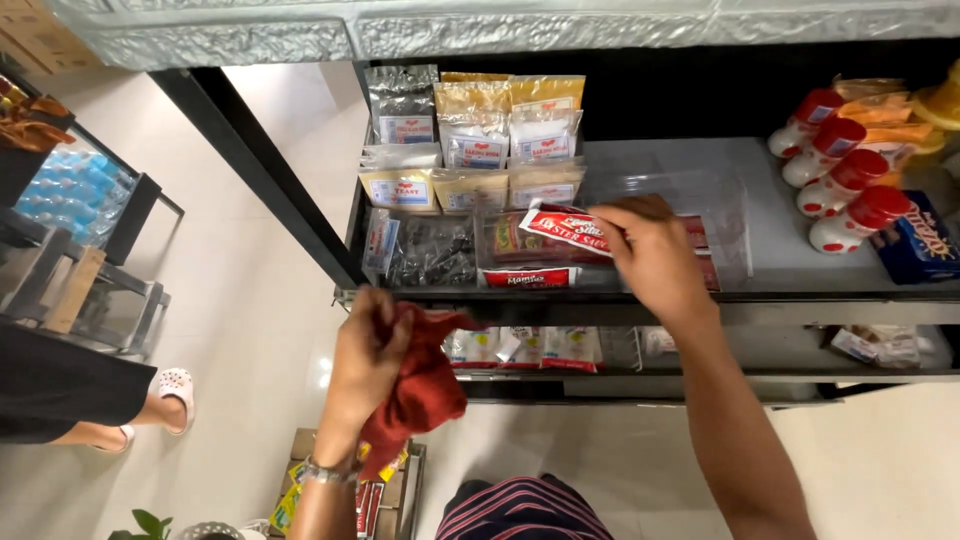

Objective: Cleaning a plastic display organizer with a cloth and then restocking oyster sauce packets onto a grocery shelf.

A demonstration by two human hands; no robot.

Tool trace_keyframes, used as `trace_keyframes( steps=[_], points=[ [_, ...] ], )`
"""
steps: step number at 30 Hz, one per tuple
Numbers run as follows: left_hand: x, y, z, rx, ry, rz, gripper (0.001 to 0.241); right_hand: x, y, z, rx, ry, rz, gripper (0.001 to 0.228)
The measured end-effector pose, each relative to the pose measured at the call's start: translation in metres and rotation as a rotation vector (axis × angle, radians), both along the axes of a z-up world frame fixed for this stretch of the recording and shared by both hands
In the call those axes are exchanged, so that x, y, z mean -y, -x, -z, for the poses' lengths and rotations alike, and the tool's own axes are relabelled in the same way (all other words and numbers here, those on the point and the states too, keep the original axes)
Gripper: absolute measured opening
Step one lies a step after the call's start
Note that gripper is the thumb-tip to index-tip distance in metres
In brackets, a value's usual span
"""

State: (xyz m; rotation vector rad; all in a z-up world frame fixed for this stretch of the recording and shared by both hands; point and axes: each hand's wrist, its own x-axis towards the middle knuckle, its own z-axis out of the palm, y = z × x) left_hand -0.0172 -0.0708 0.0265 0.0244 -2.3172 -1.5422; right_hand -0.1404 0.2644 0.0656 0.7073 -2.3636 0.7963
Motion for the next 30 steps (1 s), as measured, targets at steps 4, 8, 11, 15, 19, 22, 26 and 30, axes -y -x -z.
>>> trace_keyframes(
  steps=[4,8,11,15,19,22,26,30],
  points=[
    [-0.021,0.019,-0.04,-0.445,0.388,0.145,0.023,0.027,0.011,0.009,-0.028,-0.154,-0.036,0.018],
    [-0.029,0.055,-0.012,-0.254,0.373,0.151,0.022,0.047,0.023,0.023,-0.058,-0.281,-0.026,0.019],
    [-0.039,0.076,-0.019,-0.094,0.357,0.093,0.024,0.051,0.039,0.029,-0.203,-0.268,-0.032,0.025],
    [-0.04,0.1,-0.015,-0.198,0.488,0.162,0.041,0.057,0.053,0.045,-0.25,-0.366,-0.08,0.029],
    [-0.051,0.118,-0.004,-0.211,0.681,0.176,0.028,0.057,0.054,0.043,-0.076,-0.273,-0.166,0.018],
    [-0.059,0.126,0.007,-0.117,0.733,0.125,0.017,0.049,0.05,0.038,0.104,-0.197,-0.194,0.021],
    [-0.056,0.141,0.023,-0.125,0.758,0.114,0.014,0.034,0.05,0.037,0.198,-0.24,-0.084,0.039],
    [-0.048,0.145,0.024,-0.108,0.708,0.176,0.016,0.031,0.05,0.034,0.448,-0.16,-0.058,0.044]
  ],
)
